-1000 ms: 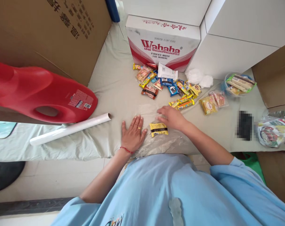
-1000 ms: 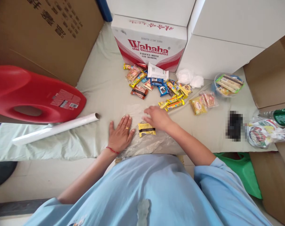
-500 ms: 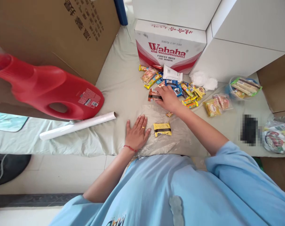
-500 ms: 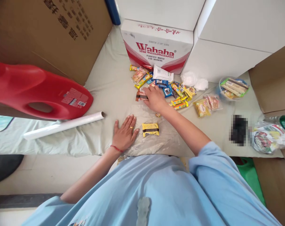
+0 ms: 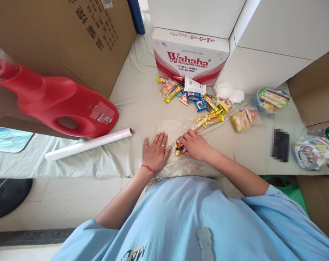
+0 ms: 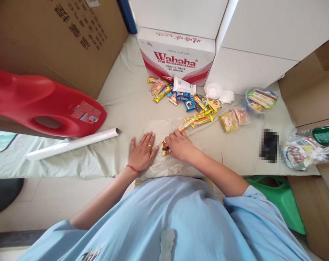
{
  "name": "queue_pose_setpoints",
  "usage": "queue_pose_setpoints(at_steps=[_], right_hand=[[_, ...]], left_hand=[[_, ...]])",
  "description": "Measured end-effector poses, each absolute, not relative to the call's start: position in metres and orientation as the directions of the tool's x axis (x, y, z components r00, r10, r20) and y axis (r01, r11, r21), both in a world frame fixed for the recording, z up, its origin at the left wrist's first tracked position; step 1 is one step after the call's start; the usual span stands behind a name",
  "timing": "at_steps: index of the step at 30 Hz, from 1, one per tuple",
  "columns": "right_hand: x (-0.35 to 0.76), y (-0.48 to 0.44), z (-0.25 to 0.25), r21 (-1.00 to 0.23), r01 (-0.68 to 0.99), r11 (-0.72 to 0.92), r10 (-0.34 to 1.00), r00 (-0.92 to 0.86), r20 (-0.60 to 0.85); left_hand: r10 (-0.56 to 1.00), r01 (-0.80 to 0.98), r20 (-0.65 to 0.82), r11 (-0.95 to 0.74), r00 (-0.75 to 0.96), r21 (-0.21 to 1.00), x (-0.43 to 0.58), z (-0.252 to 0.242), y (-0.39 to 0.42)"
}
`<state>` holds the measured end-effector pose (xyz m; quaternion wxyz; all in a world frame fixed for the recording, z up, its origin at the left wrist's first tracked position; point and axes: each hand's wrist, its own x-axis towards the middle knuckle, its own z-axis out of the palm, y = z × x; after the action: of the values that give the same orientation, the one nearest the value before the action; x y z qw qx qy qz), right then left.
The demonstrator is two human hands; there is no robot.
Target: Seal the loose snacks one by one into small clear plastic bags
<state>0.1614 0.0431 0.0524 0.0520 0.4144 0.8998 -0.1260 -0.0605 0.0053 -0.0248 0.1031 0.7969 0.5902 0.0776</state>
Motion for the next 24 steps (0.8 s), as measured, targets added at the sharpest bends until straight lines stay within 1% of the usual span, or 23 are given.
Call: queue_pose_setpoints(at_steps=[3,5,8,11,15,17,21,24], right_hand=[[0.162,0.038,0.049,-0.151,0.751,0.642,0.729,-0.660,-0.183],[0.167,0.034,0.048,-0.157,0.744,0.649,0.724,-0.668,-0.174],[0.178,0.032,0.048,-0.200,0.737,0.645,0.713,-0.675,-0.188],[0.182,0.032,0.051,-0.257,0.759,0.599,0.729,-0.649,-0.216],[0.174,0.033,0.053,-0.305,0.781,0.546,0.776,-0.608,-0.169],[0.167,0.033,0.052,-0.281,0.789,0.547,0.784,-0.600,-0.159],[0.161,0.030,0.050,-0.200,0.807,0.556,0.777,-0.590,-0.221],[0.167,0.030,0.054,-0.180,0.815,0.551,0.785,-0.579,-0.218]], left_hand=[[0.957,0.926,0.003,-0.282,0.291,0.249,-0.060,-0.025,0.005],[0.957,0.927,0.002,-0.282,0.291,0.246,-0.060,-0.025,0.005],[0.956,0.927,0.005,-0.284,0.292,0.245,-0.060,-0.026,0.005],[0.956,0.926,0.012,-0.288,0.294,0.242,-0.060,-0.026,0.005],[0.954,0.925,0.018,-0.293,0.298,0.241,-0.060,-0.025,0.005],[0.954,0.924,0.021,-0.294,0.298,0.243,-0.060,-0.025,0.004],[0.956,0.924,0.023,-0.288,0.292,0.250,-0.060,-0.025,0.004],[0.956,0.921,0.026,-0.288,0.292,0.263,-0.060,-0.026,0.004]])
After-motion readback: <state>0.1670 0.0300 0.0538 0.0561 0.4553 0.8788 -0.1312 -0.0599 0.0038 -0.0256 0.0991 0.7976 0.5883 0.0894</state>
